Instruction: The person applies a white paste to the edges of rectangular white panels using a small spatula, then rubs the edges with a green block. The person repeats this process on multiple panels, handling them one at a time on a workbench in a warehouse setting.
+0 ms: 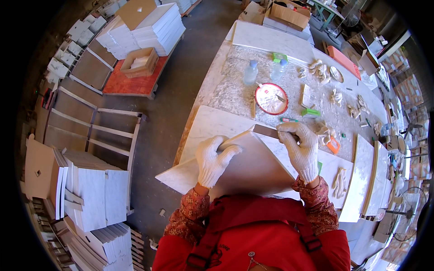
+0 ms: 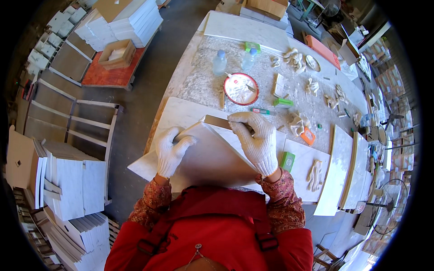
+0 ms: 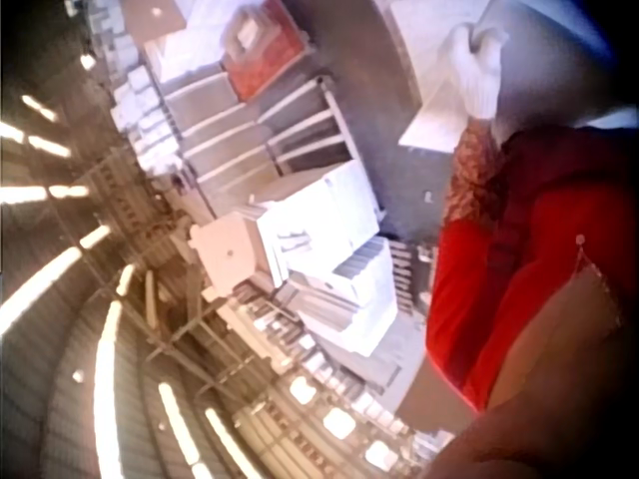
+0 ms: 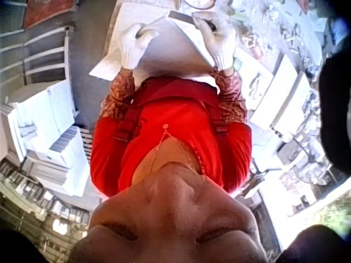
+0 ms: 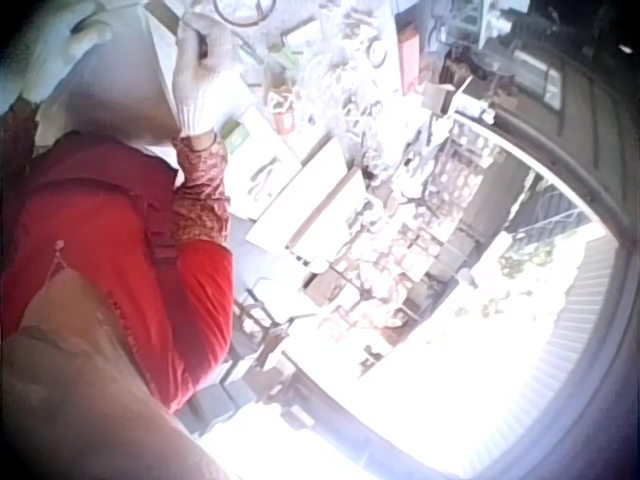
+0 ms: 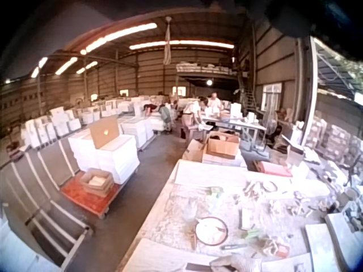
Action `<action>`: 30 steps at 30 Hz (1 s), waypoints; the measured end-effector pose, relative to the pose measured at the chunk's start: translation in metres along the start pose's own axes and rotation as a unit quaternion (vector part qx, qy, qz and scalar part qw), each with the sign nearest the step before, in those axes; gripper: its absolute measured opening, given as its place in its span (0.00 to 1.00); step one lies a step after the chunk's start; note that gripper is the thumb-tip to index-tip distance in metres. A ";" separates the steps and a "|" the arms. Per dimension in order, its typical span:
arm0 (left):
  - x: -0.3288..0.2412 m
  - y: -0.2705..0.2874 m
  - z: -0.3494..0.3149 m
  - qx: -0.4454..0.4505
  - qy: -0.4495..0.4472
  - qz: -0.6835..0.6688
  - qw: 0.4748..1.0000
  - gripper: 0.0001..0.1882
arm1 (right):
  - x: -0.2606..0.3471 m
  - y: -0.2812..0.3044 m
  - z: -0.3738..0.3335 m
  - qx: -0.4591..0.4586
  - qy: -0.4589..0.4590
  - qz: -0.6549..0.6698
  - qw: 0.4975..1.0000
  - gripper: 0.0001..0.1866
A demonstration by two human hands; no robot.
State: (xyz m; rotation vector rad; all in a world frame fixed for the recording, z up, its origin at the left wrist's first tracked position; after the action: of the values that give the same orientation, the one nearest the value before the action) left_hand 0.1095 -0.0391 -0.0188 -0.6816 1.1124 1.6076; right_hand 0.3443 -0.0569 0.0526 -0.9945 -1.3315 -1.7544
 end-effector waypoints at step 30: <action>0.011 -0.007 0.004 0.011 0.071 0.001 0.997 0.16 | -0.165 -0.007 0.080 -0.019 -0.144 0.005 0.989 0.11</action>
State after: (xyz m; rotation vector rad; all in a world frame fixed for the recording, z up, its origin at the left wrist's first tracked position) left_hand 0.1127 -0.0305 -0.0282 -0.7911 1.2325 1.5666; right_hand 0.4256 0.0363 -0.0825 -1.3125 -1.4683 -1.6807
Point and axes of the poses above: each hand's wrist, its own z-axis towards the middle knuckle, its own y-axis out of the back of the hand, x = y × z, the point moved 6 cm from there along z, towards the middle knuckle, and after that the axes turned 11 degrees about -y, right-handed, at the moved point
